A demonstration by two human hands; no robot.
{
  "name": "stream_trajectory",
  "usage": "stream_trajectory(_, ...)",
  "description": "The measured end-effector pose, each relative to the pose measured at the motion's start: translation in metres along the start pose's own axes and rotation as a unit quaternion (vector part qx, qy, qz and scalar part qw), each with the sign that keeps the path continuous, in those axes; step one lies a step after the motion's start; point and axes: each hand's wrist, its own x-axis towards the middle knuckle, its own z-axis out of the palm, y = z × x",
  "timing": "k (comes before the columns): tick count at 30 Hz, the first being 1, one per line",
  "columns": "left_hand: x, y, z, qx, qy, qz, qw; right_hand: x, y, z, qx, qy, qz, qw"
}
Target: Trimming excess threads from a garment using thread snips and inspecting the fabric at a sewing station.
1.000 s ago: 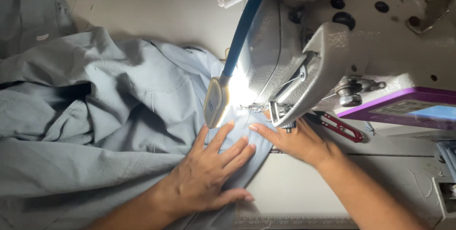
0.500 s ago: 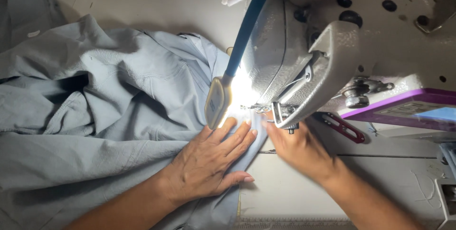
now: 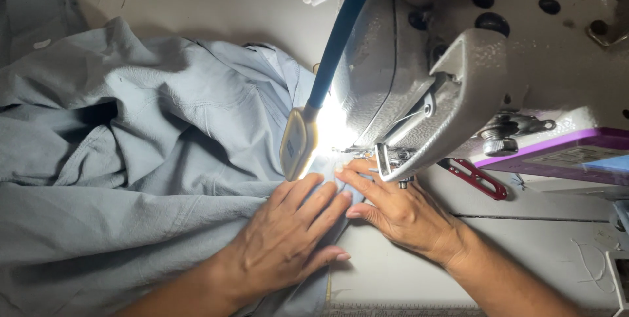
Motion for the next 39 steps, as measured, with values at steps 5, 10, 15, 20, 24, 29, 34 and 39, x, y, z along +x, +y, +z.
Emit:
stream_trajectory(5, -0.030, -0.003, 0.002, 0.056, 0.015, -0.052, 0.997, -0.009, 0.001, 0.001, -0.086, -0.012, 0.002, 0.996)
stream_trajectory(10, -0.052, -0.007, -0.009, 0.157, -0.036, -0.082, 0.984, -0.013, 0.002, -0.001, -0.168, -0.026, -0.005, 0.985)
stream_trajectory(15, -0.062, 0.009, -0.010, 0.222, -0.023, -0.039, 0.974, -0.008, 0.002, -0.008, -0.133, -0.043, -0.012, 0.990)
stream_trajectory(20, -0.046, -0.002, -0.015, 0.137, -0.024, -0.058, 0.989, -0.013, 0.002, -0.007, -0.134, -0.062, 0.007, 0.989)
stream_trajectory(24, -0.046, 0.002, -0.019, 0.220, -0.078, -0.107, 0.966, -0.013, 0.003, -0.008, -0.131, -0.062, 0.011, 0.989)
stream_trajectory(29, -0.046, 0.012, -0.015, 0.225, -0.115, -0.144, 0.957, -0.016, 0.004, -0.006, -0.119, -0.065, 0.013, 0.991)
stream_trajectory(34, -0.017, 0.008, -0.022, 0.159, -0.012, -0.036, 0.987, -0.014, -0.002, -0.010, -0.149, -0.048, -0.013, 0.988)
stream_trajectory(39, -0.012, 0.012, -0.007, 0.034, 0.016, -0.016, 0.999, -0.012, -0.003, -0.013, -0.151, -0.016, -0.060, 0.987)
